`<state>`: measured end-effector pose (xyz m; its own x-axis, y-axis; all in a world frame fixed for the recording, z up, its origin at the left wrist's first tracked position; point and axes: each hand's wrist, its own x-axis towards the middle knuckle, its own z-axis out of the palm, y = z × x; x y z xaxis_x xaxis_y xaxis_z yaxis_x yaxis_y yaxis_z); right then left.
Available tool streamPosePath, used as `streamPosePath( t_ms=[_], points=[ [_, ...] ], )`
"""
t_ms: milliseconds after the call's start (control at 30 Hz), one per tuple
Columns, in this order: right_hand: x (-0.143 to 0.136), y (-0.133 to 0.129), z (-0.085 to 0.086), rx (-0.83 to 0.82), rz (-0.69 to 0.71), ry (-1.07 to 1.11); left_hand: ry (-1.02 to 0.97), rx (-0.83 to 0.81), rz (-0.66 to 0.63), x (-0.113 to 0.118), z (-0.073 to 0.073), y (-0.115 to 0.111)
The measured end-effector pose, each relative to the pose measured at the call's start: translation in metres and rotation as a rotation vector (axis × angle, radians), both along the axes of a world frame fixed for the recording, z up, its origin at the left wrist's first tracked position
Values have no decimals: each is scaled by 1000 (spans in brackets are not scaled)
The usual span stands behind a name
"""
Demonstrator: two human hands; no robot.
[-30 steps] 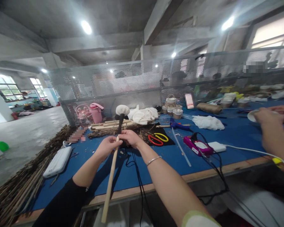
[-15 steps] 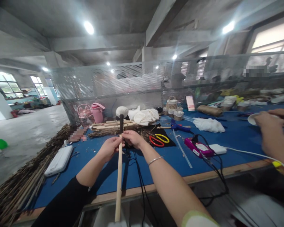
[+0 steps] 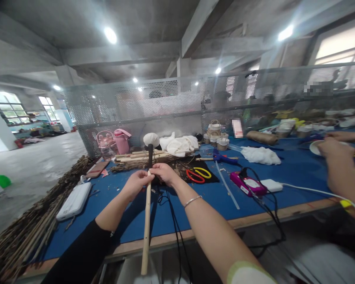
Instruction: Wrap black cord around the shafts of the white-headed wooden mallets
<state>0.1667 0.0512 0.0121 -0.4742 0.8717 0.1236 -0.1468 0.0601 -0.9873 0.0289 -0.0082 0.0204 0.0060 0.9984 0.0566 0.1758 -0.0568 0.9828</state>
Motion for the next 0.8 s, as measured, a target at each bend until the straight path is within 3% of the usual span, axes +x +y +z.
streamPosePath(
  t_ms=[200,467,600,667,800],
  points=[
    [-3,-2,-1,2,-14,-66,-65,-77,-67,-10,4,3],
    [6,-2,1,-69,227,54,-274,-109,-270,-10,7,2],
    [6,0,-2,-58,240,46,-362,-185,-376,-12,7,2],
    [4,2,-4,-54,201,-8,-323,-217,-360,-13,4,3],
    [0,4,-8,-35,110,-99,-175,-197,-197,-9,-5,6]
  ],
)
